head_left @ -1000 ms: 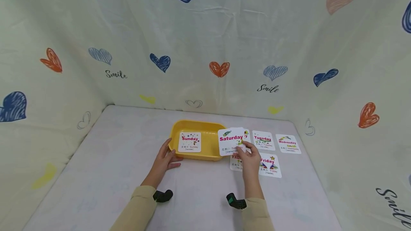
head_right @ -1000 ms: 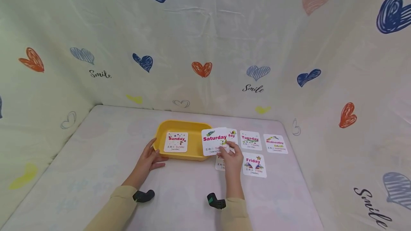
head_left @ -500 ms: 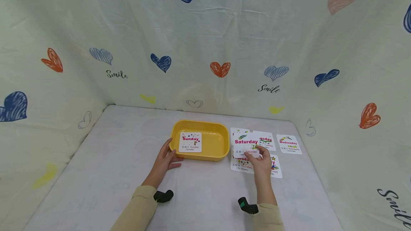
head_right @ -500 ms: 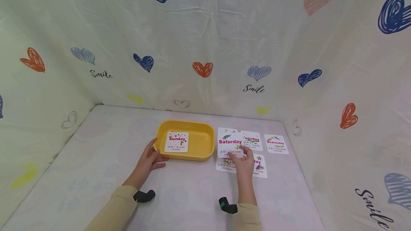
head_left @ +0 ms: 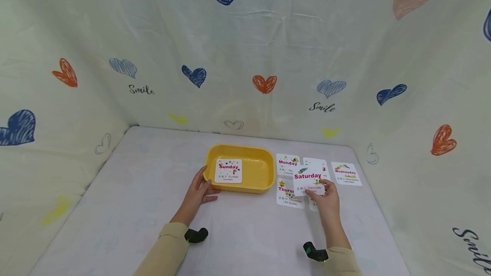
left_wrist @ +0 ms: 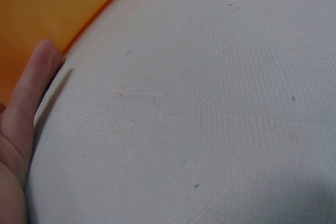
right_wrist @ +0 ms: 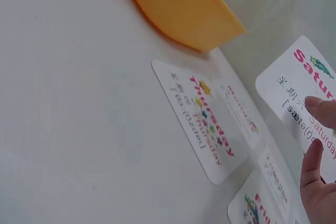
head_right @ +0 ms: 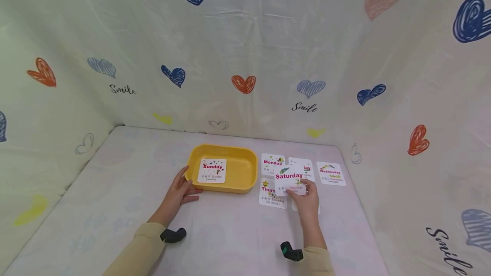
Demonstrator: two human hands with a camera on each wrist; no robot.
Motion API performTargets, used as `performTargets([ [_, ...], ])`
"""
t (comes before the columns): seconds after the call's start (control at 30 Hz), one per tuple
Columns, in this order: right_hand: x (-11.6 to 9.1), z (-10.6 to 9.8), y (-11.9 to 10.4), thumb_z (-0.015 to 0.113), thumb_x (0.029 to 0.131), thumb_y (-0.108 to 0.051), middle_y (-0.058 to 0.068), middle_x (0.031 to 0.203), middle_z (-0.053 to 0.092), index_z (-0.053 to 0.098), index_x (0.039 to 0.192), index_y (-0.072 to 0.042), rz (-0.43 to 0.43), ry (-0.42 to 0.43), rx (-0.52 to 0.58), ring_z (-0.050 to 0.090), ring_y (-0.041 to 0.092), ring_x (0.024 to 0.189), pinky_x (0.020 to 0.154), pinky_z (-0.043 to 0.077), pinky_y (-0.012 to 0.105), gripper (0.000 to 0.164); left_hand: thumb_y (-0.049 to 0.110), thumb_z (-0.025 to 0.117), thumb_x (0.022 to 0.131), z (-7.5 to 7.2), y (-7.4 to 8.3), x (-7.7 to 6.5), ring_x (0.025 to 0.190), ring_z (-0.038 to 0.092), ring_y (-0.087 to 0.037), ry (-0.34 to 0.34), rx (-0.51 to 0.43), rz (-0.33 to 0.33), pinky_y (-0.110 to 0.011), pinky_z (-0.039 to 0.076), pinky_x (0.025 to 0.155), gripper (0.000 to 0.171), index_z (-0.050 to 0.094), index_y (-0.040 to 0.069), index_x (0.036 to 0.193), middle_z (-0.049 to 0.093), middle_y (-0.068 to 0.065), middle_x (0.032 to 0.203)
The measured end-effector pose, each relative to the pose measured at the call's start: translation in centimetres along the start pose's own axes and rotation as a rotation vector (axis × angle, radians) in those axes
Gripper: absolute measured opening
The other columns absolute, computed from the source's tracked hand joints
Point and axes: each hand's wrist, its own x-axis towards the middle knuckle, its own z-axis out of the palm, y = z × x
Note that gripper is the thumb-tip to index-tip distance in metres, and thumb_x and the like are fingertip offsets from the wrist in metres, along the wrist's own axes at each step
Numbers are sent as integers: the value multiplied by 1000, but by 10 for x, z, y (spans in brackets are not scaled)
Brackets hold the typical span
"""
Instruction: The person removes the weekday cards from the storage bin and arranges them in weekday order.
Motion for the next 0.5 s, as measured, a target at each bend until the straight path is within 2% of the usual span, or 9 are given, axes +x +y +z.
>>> performTargets([
  [0.27,7,-25,15,74,83,0,20,123,44,40,137,-2,-3,31,-131,52,27,96,62,48,13,64,33,52,102,0,0,0,99,67,-28,-4,0,3,-38,57,81,57,25,48,149,27,-1,156],
  [0.5,15,-47,27,73,84,-2,23,125,44,40,136,-1,13,62,-189,50,31,99,61,46,14,62,30,51,102,0,0,3,99,68,-29,-1,-7,5,-40,57,80,56,25,47,150,30,-1,154],
])
